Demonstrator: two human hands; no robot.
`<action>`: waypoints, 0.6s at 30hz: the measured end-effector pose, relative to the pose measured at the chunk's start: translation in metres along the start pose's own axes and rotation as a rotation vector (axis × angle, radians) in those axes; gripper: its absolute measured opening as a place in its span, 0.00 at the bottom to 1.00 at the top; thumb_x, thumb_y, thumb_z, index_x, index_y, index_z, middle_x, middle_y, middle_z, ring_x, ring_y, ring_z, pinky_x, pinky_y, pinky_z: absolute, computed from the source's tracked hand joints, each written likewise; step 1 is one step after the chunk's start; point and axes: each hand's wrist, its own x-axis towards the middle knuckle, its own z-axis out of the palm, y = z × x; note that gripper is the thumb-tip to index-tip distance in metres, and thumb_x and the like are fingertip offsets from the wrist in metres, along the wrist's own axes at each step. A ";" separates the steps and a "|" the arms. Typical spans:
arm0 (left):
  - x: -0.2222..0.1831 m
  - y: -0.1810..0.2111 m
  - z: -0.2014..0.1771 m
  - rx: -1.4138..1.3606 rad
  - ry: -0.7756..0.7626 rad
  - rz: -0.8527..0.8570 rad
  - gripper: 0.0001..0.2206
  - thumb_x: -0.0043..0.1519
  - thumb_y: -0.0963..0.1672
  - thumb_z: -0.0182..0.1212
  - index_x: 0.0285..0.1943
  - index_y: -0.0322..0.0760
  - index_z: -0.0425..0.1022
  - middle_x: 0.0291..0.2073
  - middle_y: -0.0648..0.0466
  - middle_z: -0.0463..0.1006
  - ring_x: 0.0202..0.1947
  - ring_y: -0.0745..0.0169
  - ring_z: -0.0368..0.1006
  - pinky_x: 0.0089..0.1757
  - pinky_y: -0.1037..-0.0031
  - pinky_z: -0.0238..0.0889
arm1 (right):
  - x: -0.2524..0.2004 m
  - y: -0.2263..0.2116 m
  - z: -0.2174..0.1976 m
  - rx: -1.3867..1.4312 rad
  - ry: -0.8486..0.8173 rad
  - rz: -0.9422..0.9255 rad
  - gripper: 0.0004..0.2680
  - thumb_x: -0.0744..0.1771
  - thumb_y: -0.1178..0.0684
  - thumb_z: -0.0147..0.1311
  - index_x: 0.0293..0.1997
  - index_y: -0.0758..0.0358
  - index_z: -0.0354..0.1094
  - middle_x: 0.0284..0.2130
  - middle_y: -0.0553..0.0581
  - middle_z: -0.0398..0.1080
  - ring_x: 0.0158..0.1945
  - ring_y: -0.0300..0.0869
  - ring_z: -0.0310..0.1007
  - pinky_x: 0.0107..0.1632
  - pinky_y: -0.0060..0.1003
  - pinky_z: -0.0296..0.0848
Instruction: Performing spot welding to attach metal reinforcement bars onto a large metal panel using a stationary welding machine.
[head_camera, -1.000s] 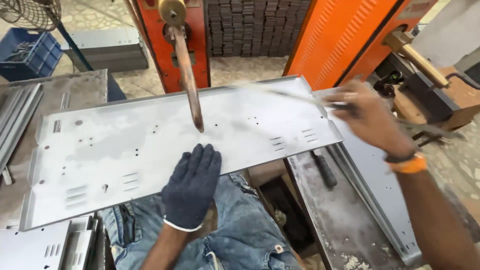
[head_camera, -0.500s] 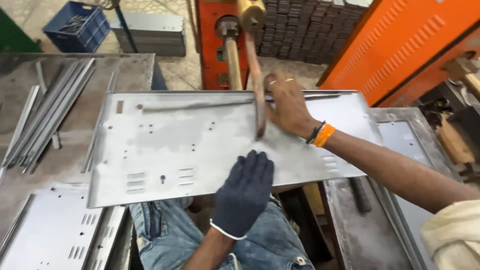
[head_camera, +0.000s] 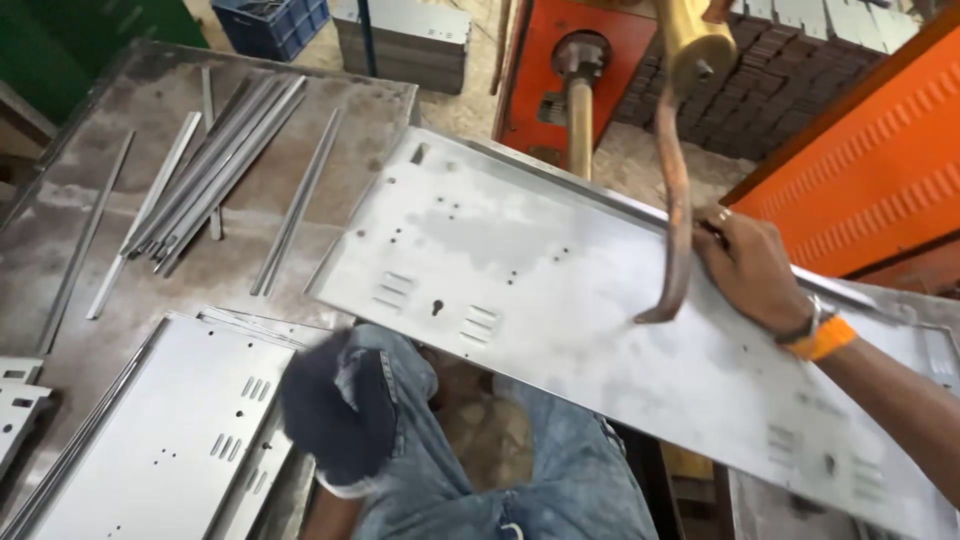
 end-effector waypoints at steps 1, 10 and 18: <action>0.001 -0.025 0.001 0.040 0.098 -0.242 0.08 0.67 0.42 0.62 0.51 0.31 0.77 0.43 0.44 0.79 0.45 0.44 0.78 0.47 0.62 0.70 | -0.001 0.001 0.000 0.012 -0.019 0.017 0.06 0.69 0.58 0.51 0.49 0.69 0.70 0.30 0.67 0.74 0.31 0.55 0.76 0.36 0.46 0.71; -0.008 -0.360 0.093 1.027 -0.445 -0.395 0.08 0.56 0.47 0.62 0.38 0.41 0.81 0.38 0.46 0.80 0.39 0.47 0.78 0.37 0.59 0.70 | -0.003 0.011 0.012 -0.061 -0.048 0.151 0.08 0.67 0.65 0.51 0.47 0.69 0.74 0.33 0.67 0.76 0.34 0.54 0.79 0.41 0.46 0.74; -0.023 -0.369 0.112 0.839 -0.700 -0.580 0.11 0.63 0.46 0.58 0.38 0.37 0.85 0.36 0.41 0.84 0.39 0.43 0.82 0.40 0.57 0.73 | 0.007 -0.003 0.010 0.007 -0.063 0.049 0.12 0.65 0.61 0.57 0.53 0.65 0.76 0.46 0.64 0.78 0.45 0.52 0.81 0.47 0.43 0.77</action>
